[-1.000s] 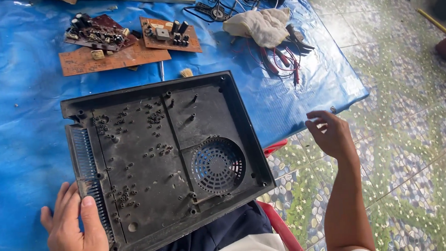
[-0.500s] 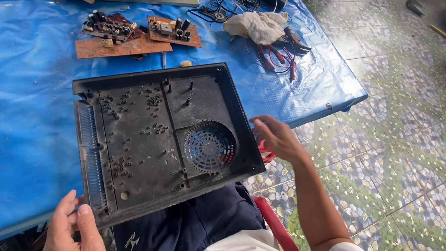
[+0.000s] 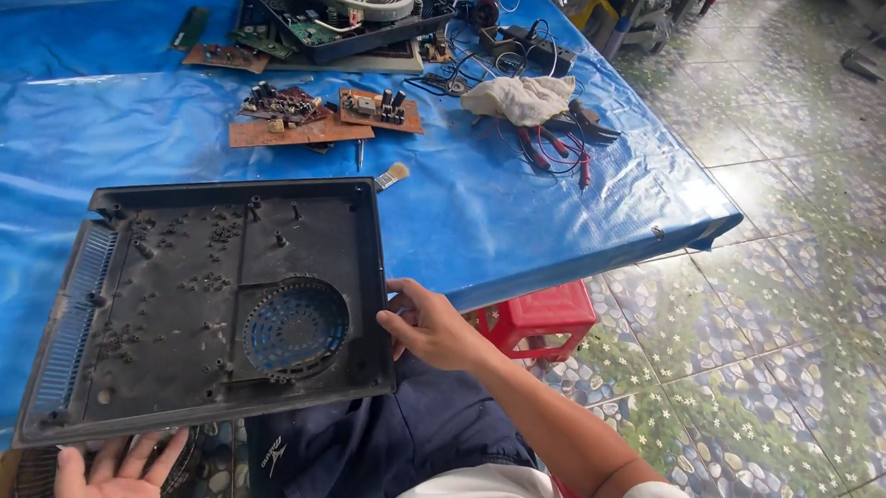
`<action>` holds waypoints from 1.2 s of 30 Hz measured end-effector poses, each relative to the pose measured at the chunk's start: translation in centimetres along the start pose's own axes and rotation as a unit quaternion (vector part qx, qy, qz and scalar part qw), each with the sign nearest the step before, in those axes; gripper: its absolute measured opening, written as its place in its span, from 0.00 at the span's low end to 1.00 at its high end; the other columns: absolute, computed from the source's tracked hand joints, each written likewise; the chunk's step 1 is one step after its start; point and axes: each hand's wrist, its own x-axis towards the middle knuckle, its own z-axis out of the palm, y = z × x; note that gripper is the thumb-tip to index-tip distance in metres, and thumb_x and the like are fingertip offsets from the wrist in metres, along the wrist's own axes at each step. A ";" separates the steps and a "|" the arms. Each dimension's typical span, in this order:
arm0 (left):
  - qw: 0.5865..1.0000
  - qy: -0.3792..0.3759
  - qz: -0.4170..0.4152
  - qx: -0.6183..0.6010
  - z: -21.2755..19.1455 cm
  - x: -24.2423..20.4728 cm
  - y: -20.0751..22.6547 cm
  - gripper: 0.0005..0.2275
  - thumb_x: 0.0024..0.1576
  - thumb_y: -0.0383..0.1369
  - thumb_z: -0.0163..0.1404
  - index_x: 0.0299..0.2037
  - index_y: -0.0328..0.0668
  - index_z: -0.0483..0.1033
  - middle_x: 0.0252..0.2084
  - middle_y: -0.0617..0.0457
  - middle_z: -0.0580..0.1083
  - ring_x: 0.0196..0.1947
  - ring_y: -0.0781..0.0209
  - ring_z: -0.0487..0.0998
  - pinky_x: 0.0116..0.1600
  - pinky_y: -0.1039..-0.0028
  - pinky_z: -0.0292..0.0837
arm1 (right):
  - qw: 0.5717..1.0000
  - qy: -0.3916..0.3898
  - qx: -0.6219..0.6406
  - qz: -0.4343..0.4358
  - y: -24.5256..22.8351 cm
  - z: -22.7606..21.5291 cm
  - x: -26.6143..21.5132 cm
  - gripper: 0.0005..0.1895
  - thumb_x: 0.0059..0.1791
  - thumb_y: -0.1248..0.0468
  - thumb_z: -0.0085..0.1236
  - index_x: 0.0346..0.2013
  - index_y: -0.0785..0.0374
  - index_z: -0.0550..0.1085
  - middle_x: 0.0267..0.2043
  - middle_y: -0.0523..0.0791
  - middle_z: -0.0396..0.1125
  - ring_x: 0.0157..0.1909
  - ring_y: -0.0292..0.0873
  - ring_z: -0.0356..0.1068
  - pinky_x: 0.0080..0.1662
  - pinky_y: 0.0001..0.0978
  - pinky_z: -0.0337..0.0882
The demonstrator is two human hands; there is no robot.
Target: Removing a circuit board from an induction cooker housing and cleaning the interior with a brush.
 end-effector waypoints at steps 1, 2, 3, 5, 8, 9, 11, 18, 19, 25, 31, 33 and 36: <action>1.000 0.002 0.003 -0.003 0.7 -0.3 0.3 0.27 0.67 0.58 0.34 0.71 0.55 0.54 0.68 0.49 0.60 0.66 0.48 0.67 0.74 0.34 0.64 | 1.000 -0.003 -0.002 -0.004 -0.3 0.1 0.4 0.28 0.57 0.56 0.47 0.67 0.68 0.60 0.44 0.48 0.73 0.31 0.42 0.79 0.37 0.30 0.77; 0.999 -0.010 -0.031 0.014 1.5 -0.6 0.7 0.36 0.58 0.64 0.31 0.72 0.54 0.54 0.70 0.49 0.60 0.69 0.43 0.64 0.75 0.33 0.60 | 0.999 -0.032 -0.011 -0.004 -0.6 0.3 0.6 0.30 0.56 0.53 0.47 0.68 0.68 0.59 0.43 0.50 0.74 0.31 0.43 0.78 0.36 0.32 0.78; 0.997 -0.023 -0.065 0.031 2.2 -0.9 1.1 0.45 0.48 0.70 0.28 0.73 0.53 0.54 0.72 0.48 0.59 0.73 0.37 0.61 0.76 0.31 0.56 | 0.998 -0.062 -0.021 -0.003 -0.9 0.4 0.9 0.33 0.55 0.50 0.46 0.69 0.68 0.58 0.41 0.52 0.75 0.31 0.44 0.78 0.36 0.34 0.79; 0.997 0.001 -0.070 0.017 3.8 -1.5 1.5 0.46 0.46 0.71 0.30 0.72 0.55 0.54 0.73 0.48 0.58 0.73 0.36 0.59 0.75 0.30 0.57 | 0.997 -0.014 -0.068 -0.036 -1.0 -0.8 2.5 0.21 0.56 0.54 0.49 0.57 0.66 0.70 0.36 0.48 0.76 0.30 0.40 0.76 0.35 0.30 0.78; 0.998 0.024 -0.059 0.001 6.6 -3.4 3.1 0.47 0.42 0.71 0.30 0.73 0.60 0.51 0.75 0.50 0.56 0.73 0.34 0.58 0.73 0.27 0.58 | 0.966 0.091 -0.208 -0.120 2.0 -3.5 8.1 0.15 0.55 0.58 0.54 0.51 0.63 0.77 0.40 0.46 0.76 0.35 0.40 0.75 0.38 0.34 0.75; 0.999 0.018 -0.041 0.001 7.3 -4.3 3.7 0.47 0.42 0.70 0.29 0.75 0.64 0.49 0.77 0.53 0.55 0.74 0.34 0.58 0.72 0.25 0.57 | 0.927 0.151 -0.296 -0.173 3.7 -4.2 10.6 0.18 0.54 0.59 0.57 0.57 0.62 0.73 0.49 0.48 0.73 0.41 0.46 0.75 0.41 0.40 0.74; 0.998 0.054 -0.044 -0.008 7.4 -4.1 3.2 0.40 0.51 0.64 0.28 0.73 0.58 0.53 0.73 0.50 0.59 0.71 0.36 0.63 0.72 0.29 0.60 | 0.900 0.124 -0.352 -0.226 5.4 -5.5 14.3 0.23 0.53 0.61 0.57 0.62 0.62 0.69 0.58 0.52 0.68 0.53 0.55 0.69 0.51 0.49 0.70; 0.973 0.216 -0.018 0.076 7.5 0.0 0.6 0.33 0.67 0.57 0.30 0.71 0.34 0.54 0.66 0.42 0.64 0.52 0.46 0.77 0.39 0.63 0.85 | 0.863 0.022 -0.482 -0.151 5.8 -7.3 23.1 0.20 0.54 0.63 0.53 0.59 0.68 0.70 0.55 0.56 0.66 0.52 0.63 0.68 0.48 0.53 0.71; 0.971 0.226 -0.021 0.071 7.6 0.3 0.2 0.33 0.67 0.57 0.30 0.71 0.34 0.54 0.66 0.42 0.64 0.52 0.46 0.77 0.39 0.63 0.85 | 0.861 0.013 -0.483 -0.156 5.3 -7.6 22.6 0.20 0.54 0.63 0.53 0.59 0.68 0.70 0.55 0.56 0.66 0.52 0.63 0.68 0.48 0.53 0.71; 0.962 0.191 0.161 0.108 4.2 5.6 -3.9 0.31 0.75 0.48 0.28 0.60 0.10 0.58 0.47 0.24 0.68 0.37 0.37 0.81 0.33 0.61 0.85 | 0.848 0.163 -0.474 -0.171 4.4 -8.6 20.7 0.10 0.53 0.60 0.54 0.47 0.59 0.76 0.44 0.49 0.69 0.40 0.54 0.76 0.42 0.46 0.77; 0.940 0.192 0.237 0.154 5.8 4.4 0.6 0.26 0.76 0.43 0.26 0.58 0.15 0.58 0.44 0.24 0.70 0.36 0.40 0.81 0.32 0.62 0.85 | 0.861 0.215 -0.396 -0.235 1.4 -8.7 19.5 0.07 0.55 0.66 0.51 0.47 0.61 0.67 0.43 0.49 0.66 0.39 0.57 0.76 0.40 0.49 0.77; 0.940 0.179 0.210 0.202 6.9 2.9 2.9 0.28 0.76 0.45 0.24 0.61 0.14 0.57 0.53 0.17 0.66 0.48 0.29 0.75 0.45 0.49 0.75 | 0.901 0.190 -0.270 -0.282 0.1 -8.0 19.3 0.06 0.58 0.67 0.48 0.47 0.63 0.62 0.46 0.53 0.75 0.40 0.55 0.77 0.38 0.44 0.74; 0.952 0.125 0.147 0.238 6.7 3.3 3.9 0.30 0.74 0.44 0.24 0.33 0.21 0.68 0.20 0.38 0.68 0.13 0.48 0.77 0.17 0.74 0.76 | 0.924 0.144 -0.140 -0.326 -3.1 -6.0 17.1 0.10 0.57 0.71 0.47 0.51 0.65 0.59 0.45 0.54 0.75 0.38 0.51 0.76 0.37 0.43 0.75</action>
